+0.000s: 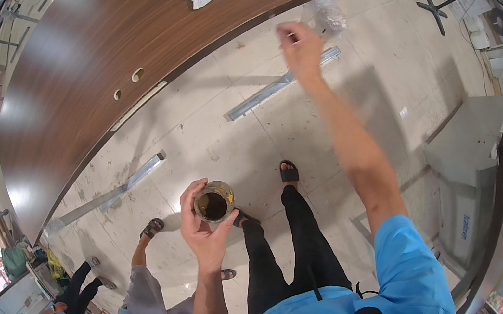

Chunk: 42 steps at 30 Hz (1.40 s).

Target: The person holds a small container of dark liquid and uses a cotton swab to apply it along the edge of a large wooden tabletop. They repeatedly dip the swab into the container and wipe the edge, occasionally using a white cloth to wipe the surface. The task continues along the length of the tabletop edge.

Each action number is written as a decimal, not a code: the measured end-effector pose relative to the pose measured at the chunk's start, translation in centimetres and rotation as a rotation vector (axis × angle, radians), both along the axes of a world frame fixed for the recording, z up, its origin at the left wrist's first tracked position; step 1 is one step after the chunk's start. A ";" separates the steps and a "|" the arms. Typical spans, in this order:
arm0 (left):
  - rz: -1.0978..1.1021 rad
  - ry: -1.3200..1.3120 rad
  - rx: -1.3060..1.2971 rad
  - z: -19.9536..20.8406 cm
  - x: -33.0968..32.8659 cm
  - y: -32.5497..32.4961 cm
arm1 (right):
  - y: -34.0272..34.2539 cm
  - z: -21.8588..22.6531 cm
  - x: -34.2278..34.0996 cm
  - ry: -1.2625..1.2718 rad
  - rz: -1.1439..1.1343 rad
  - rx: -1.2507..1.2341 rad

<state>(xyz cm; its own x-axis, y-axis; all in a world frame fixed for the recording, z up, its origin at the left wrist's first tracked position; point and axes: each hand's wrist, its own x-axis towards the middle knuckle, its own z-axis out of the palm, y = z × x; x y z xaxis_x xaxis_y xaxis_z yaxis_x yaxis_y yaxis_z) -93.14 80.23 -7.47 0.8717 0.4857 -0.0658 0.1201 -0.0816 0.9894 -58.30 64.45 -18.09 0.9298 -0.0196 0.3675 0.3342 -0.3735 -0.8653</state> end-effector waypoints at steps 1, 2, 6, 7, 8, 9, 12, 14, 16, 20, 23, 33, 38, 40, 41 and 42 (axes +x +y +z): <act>0.006 0.012 -0.015 0.0 -0.2 0.1 | 1.7 -0.4 -1.6 -0.107 0.101 -0.008; 0.010 0.015 -0.022 0.0 -0.4 0.3 | 3.1 -0.8 -3.0 -0.143 0.180 -0.026; 0.019 0.009 -0.035 -0.1 -1.5 1.3 | 4.2 -0.9 -4.7 -0.071 0.165 0.040; 0.022 0.009 -0.041 0.0 -1.8 1.6 | 3.9 -0.7 -4.5 -0.036 0.063 0.064; 0.024 0.005 -0.045 -0.1 -2.2 1.9 | 3.7 -0.4 -4.2 -0.029 -0.071 0.099; 0.027 -0.007 -0.047 -0.1 -2.5 2.1 | 3.5 0.0 -3.8 0.007 -0.045 0.083; 0.035 -0.024 -0.028 -0.2 -3.4 2.7 | 4.9 0.7 -4.4 -0.020 0.031 0.056; 0.041 -0.029 -0.036 -0.3 -3.9 3.0 | 7.5 0.6 -6.5 -0.057 0.226 -0.001; 0.043 -0.035 -0.037 -0.4 -4.4 3.4 | 9.2 0.5 -8.1 -0.048 0.310 -0.007; 0.066 -0.045 -0.038 -0.9 -5.5 4.4 | 8.8 0.9 -7.9 -0.051 0.080 0.051; 0.078 -0.041 -0.048 -1.1 -6.3 4.9 | 8.5 0.8 -7.2 -0.057 0.037 0.068; 0.108 -0.045 -0.047 -1.2 -7.7 6.8 | 8.5 -1.3 -7.1 -0.023 0.022 0.046; 0.101 -0.029 -0.040 -1.0 -8.3 7.1 | 7.5 -0.5 -6.7 0.025 0.046 0.016; 0.102 -0.034 -0.025 -1.0 -8.3 7.2 | 10.5 -0.6 -8.9 -0.063 0.201 0.037; 0.104 -0.038 -0.021 -1.0 -8.2 7.3 | 11.5 -0.5 -9.7 -0.023 0.216 0.009; 0.108 -0.051 -0.014 -1.0 -8.2 7.5 | 12.4 -0.6 -10.4 -0.005 0.252 -0.009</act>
